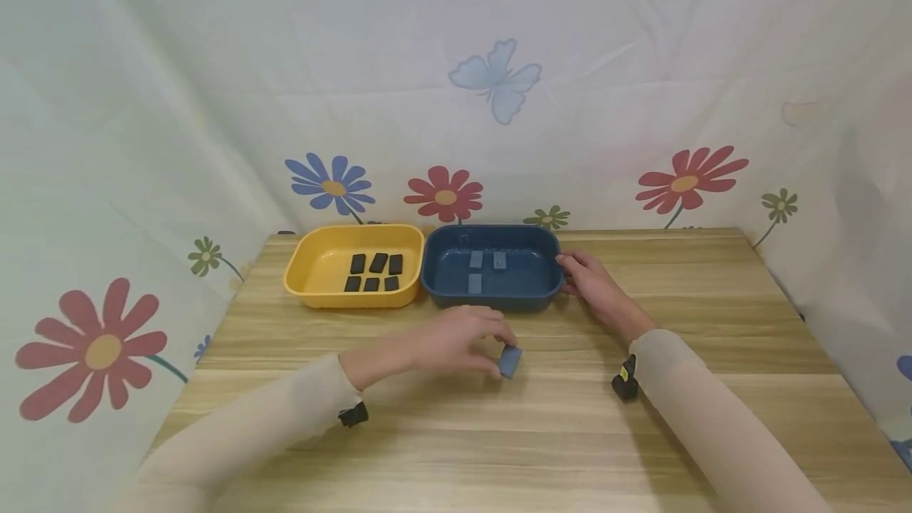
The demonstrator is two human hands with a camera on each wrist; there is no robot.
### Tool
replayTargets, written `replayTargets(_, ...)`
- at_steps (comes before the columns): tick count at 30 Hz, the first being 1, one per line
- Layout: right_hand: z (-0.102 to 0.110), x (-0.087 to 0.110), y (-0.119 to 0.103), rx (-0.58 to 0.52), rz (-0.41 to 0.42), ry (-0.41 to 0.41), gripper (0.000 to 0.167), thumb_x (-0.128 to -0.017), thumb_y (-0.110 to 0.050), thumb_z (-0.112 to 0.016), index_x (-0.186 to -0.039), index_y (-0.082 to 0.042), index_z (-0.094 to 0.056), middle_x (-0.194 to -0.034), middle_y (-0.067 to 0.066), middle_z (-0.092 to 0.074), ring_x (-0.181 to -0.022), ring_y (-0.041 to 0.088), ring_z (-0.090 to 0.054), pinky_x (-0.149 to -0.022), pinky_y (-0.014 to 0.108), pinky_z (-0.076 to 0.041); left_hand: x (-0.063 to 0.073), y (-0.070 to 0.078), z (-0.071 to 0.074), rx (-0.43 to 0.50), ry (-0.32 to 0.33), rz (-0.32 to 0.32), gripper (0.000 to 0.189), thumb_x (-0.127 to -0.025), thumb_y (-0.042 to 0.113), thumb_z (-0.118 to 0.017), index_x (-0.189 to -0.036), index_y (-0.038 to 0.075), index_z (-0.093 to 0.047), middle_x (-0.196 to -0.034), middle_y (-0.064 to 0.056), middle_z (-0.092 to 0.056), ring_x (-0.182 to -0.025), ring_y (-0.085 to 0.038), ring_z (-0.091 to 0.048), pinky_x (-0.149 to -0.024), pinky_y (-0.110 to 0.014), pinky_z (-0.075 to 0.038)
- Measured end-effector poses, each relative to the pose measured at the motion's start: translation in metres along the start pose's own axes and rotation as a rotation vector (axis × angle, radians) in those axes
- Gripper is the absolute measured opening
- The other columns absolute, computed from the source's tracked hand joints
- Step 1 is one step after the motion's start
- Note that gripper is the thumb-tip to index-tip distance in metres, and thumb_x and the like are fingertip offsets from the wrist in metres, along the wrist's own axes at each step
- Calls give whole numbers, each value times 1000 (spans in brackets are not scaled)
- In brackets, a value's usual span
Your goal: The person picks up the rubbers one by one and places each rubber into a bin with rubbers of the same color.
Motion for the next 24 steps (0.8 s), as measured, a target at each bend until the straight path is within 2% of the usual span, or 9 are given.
replayTargets(5, 1, 1, -2, 10, 9, 4, 57, -115, -29, -41, -152, 15, -39, -156, 33, -41, -142, 39, -45, -96, 23, -58, -5, -16, 22, 66, 84, 82, 43, -94, 42, -83, -130, 21, -73, -120, 14, -68, -114, -6, -63, -103, -21, -52)
replayTargets(11, -1, 4, -3, 30, 5, 8, 57, -115, -29, -41, -152, 15, -38, -157, 34, -40, -144, 41, -44, -97, 24, -57, -11, -36, 39, 151, 212, 133, 47, -92, 41, -85, -131, 18, -72, -118, 9, -70, -113, -10, -64, -101, -23, -54)
replayTargets(18, -2, 3, -1, 19, -2, 13, 58, -116, -31, -41, -153, 13, -38, -156, 33, -41, -143, 38, -45, -100, 26, -57, -19, -57, 48, 172, 324, 194, 49, -90, 37, -88, -130, 14, -73, -120, 3, -72, -113, -12, -65, -100, -24, -53)
replayTargets(24, 0, 1, 0, 13, -12, 13, 58, -115, -31, -42, -154, 12, -37, -157, 32, -41, -144, 39, -44, -99, 26, -57, -27, -77, 48, 175, 347, 277, 50, -91, 34, -87, -133, 11, -71, -124, -1, -71, -116, -19, -66, -99, -27, -55)
Point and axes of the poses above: each hand's wrist, its own x-axis away from the middle knuckle, its own z-axis out of the back of the hand, y = z × x, the point moved 6 cm from there along -x, towards the middle knuckle
